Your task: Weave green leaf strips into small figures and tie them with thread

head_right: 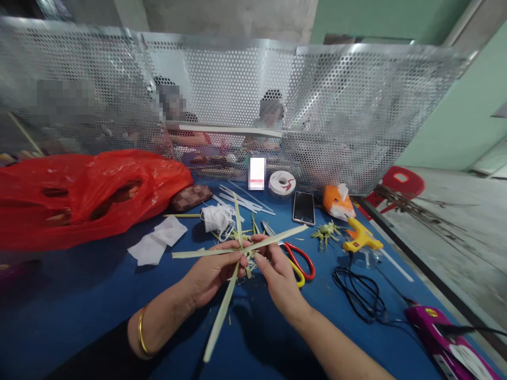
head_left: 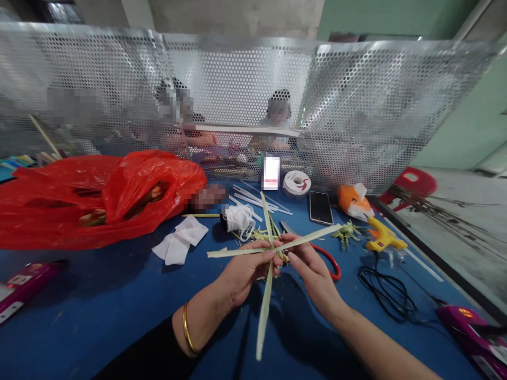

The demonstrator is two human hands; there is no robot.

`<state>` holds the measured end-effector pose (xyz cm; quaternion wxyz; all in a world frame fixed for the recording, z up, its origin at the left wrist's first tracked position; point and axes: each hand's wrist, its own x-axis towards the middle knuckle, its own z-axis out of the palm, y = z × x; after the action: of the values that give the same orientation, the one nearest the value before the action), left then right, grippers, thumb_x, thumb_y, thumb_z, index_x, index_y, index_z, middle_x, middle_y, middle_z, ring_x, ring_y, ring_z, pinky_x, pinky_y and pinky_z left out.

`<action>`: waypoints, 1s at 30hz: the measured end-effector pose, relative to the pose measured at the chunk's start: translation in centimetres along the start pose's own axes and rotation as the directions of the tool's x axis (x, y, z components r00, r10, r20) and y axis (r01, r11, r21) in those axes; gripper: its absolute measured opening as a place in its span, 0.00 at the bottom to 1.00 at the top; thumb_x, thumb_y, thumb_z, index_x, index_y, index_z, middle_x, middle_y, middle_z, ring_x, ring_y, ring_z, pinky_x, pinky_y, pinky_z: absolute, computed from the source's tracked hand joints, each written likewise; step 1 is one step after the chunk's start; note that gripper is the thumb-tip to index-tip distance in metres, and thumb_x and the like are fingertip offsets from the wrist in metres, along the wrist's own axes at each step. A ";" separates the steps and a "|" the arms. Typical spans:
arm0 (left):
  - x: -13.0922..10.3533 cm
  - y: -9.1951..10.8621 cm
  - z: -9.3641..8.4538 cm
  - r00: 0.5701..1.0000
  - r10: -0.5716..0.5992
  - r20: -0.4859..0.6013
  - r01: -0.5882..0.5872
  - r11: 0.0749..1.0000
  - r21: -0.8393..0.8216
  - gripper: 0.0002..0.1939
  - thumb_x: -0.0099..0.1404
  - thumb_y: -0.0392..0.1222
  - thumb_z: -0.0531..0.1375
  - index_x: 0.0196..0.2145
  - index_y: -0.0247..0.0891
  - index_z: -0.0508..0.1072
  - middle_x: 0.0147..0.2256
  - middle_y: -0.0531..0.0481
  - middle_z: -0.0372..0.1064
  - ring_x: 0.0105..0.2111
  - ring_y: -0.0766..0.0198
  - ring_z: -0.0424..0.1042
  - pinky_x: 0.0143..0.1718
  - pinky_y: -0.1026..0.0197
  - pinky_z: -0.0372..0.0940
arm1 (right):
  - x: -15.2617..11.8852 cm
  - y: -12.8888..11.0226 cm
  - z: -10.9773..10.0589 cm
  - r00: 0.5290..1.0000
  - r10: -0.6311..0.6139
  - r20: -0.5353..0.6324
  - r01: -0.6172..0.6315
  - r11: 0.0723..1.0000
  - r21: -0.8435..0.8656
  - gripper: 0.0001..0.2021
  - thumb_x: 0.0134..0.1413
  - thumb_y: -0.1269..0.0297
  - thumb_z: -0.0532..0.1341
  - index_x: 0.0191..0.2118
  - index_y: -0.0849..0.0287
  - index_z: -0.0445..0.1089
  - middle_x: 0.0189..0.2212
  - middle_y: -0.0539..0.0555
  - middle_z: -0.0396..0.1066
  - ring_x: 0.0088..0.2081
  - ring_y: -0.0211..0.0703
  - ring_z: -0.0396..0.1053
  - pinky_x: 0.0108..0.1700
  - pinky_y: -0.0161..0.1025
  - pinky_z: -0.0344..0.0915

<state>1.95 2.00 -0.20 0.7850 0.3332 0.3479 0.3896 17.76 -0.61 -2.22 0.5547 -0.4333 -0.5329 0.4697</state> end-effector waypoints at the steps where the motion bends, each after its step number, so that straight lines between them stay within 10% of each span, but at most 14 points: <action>1: 0.0 0.0 -0.1 0.999 -0.031 0.021 0.032 0.998 -0.053 0.11 0.54 0.35 0.67 0.36 0.33 0.76 0.23 0.51 0.72 0.21 0.69 0.70 0.27 0.67 0.66 | 0.1 0.0 -0.1 1.000 0.010 -0.003 -0.010 1.000 0.002 0.16 0.55 0.55 0.61 0.49 0.52 0.70 0.48 0.54 0.72 0.50 0.48 0.67 0.54 0.44 0.61; 12: -0.1 -1.0 -0.2 0.979 -0.167 0.115 0.186 0.965 -0.184 0.10 0.55 0.30 0.63 0.38 0.32 0.72 0.22 0.52 0.70 0.17 0.71 0.67 0.22 0.67 0.64 | -0.2 0.0 -0.1 0.998 0.048 -0.038 -0.055 0.980 -0.189 0.09 0.49 0.60 0.64 0.25 0.60 0.76 0.23 0.52 0.72 0.29 0.43 0.67 0.36 0.41 0.63; 30: -0.8 -0.6 0.8 0.993 -0.104 0.054 0.111 0.985 -0.130 0.07 0.54 0.37 0.66 0.27 0.33 0.71 0.18 0.55 0.64 0.18 0.73 0.62 0.23 0.69 0.60 | -0.2 -0.3 -0.4 1.000 0.006 0.011 -0.005 0.990 -0.140 0.09 0.51 0.61 0.64 0.24 0.59 0.73 0.22 0.50 0.67 0.27 0.40 0.63 0.31 0.39 0.60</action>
<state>2.47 0.81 -0.06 0.8332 0.2701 0.3201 0.3610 18.15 -0.87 -1.95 0.5187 -0.4701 -0.5664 0.4349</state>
